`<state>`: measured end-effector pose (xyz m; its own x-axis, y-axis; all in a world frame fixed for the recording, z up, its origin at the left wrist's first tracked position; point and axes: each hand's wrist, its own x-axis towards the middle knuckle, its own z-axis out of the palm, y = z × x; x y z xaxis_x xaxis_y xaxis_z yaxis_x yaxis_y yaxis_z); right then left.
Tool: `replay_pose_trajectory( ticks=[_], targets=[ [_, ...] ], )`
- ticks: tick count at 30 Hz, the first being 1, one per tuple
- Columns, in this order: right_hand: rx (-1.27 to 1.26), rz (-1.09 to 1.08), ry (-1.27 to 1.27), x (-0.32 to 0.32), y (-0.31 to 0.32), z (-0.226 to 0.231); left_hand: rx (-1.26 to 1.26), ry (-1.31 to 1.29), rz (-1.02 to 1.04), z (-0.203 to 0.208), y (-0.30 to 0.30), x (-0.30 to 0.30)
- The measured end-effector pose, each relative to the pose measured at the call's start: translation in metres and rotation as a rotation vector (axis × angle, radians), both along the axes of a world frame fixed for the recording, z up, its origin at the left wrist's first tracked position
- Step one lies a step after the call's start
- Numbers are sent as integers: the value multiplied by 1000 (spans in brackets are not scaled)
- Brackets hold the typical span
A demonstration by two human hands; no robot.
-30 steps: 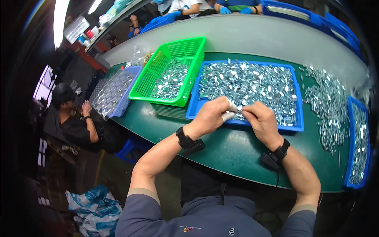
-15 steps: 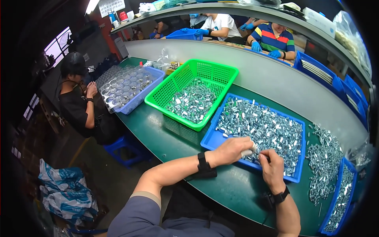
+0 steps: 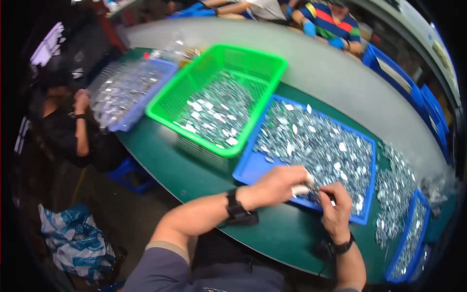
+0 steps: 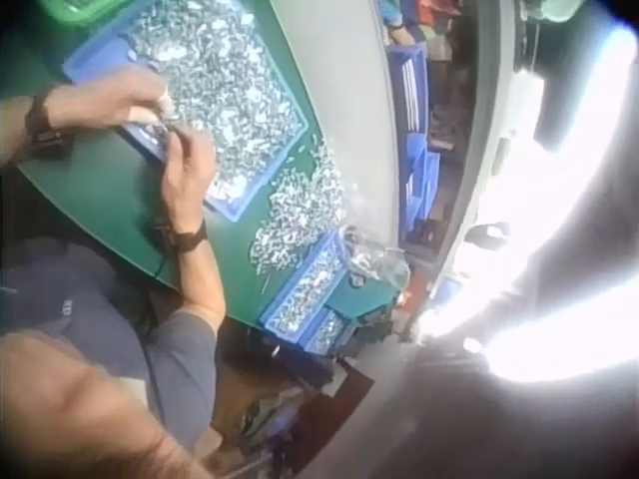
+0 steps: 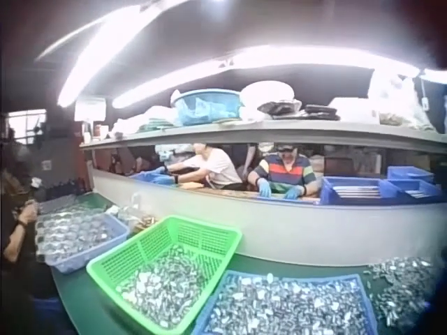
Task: The person picks up a metal component and a small pin from a blue tray, inserts the pin into the component by hand, and places the assembled unit into a green basket.
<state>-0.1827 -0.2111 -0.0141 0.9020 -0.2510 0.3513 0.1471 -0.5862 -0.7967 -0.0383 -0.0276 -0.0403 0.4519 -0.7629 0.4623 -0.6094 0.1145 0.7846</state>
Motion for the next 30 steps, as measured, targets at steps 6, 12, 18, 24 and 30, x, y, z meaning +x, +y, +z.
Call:
replay_pose_trajectory(
  ticks=[6,12,18,24,30],
  targets=[
    [13,-1,35,4,-3,4,98,97,12,11,4,4],
    [10,13,41,0,-6,-3,132,59,11,6,2,0],
    [-37,-3,-40,2,-4,-4,129,28,23,4,1,-1],
    [-54,-7,75,-2,-5,-11,135,1,24,8,2,-1],
    [-36,-22,53,2,0,-6,91,-5,36,7,2,-2]
  ],
)
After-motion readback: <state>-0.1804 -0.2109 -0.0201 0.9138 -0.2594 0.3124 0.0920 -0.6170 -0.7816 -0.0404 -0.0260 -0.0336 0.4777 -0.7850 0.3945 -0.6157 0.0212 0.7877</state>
